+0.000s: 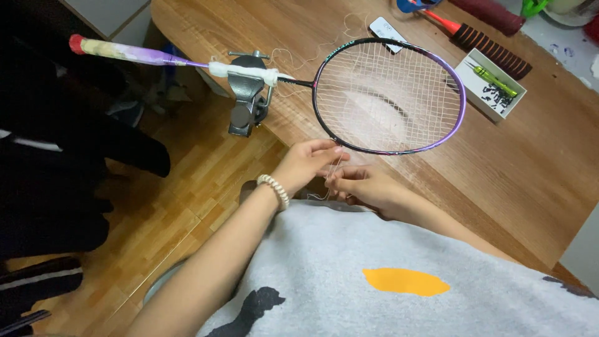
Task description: The recorder is seen preparing and restringing a badminton racket using strings and a mounting clamp.
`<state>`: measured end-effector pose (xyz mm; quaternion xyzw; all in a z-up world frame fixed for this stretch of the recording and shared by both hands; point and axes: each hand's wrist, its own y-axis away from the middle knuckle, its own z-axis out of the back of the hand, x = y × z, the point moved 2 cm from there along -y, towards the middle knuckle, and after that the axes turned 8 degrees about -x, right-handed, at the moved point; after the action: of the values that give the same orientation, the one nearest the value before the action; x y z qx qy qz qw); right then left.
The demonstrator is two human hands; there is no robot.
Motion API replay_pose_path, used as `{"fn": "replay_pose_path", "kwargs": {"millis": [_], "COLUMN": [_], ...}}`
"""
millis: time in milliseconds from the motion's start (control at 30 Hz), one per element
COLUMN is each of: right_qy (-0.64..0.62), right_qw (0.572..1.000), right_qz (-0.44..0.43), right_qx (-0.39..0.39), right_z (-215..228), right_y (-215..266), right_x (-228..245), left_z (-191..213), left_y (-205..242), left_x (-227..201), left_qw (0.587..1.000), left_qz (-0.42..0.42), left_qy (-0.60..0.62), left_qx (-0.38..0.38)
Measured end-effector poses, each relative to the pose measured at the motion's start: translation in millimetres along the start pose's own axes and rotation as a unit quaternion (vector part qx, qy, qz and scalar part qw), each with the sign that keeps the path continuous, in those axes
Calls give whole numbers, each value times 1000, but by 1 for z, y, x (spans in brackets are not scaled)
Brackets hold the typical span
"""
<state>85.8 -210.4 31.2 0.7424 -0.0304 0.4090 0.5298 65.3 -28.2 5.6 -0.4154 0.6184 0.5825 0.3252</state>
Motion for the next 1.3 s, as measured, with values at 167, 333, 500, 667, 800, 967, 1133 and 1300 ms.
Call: {"fn": "replay_pose_path", "kwargs": {"millis": [167,333,500,667,800,967,1133,1300], "right_qy": [-7,107,126,183,152,137,130,13], "right_qw": [999,992,991,980,984,984,976,989], "right_qz": [44,60,35,52,58,60,42,70], "right_qx": [30,-20,-42,-65,-69,-99,-169,-129], "right_z": [5,2,-5,-2,1,5,-8,-5], "right_y": [-5,4,10,3,-2,5,22,6], "right_x": [-8,3,7,0,-11,-5,21,20], "left_z": [-5,7,20,22,22,19,18,25], "left_y": [7,17,14,10,9,13,15,41], "left_x": [1,-2,18,35,48,46,53,34], "left_qw": [993,994,994,996,996,998,997,975], "left_qz": [68,89,90,71,72,53,-22,10], "left_qy": [98,5,13,11,2,-28,-70,-223], "left_qx": [-17,-61,-61,-55,-47,-32,1,19]}}
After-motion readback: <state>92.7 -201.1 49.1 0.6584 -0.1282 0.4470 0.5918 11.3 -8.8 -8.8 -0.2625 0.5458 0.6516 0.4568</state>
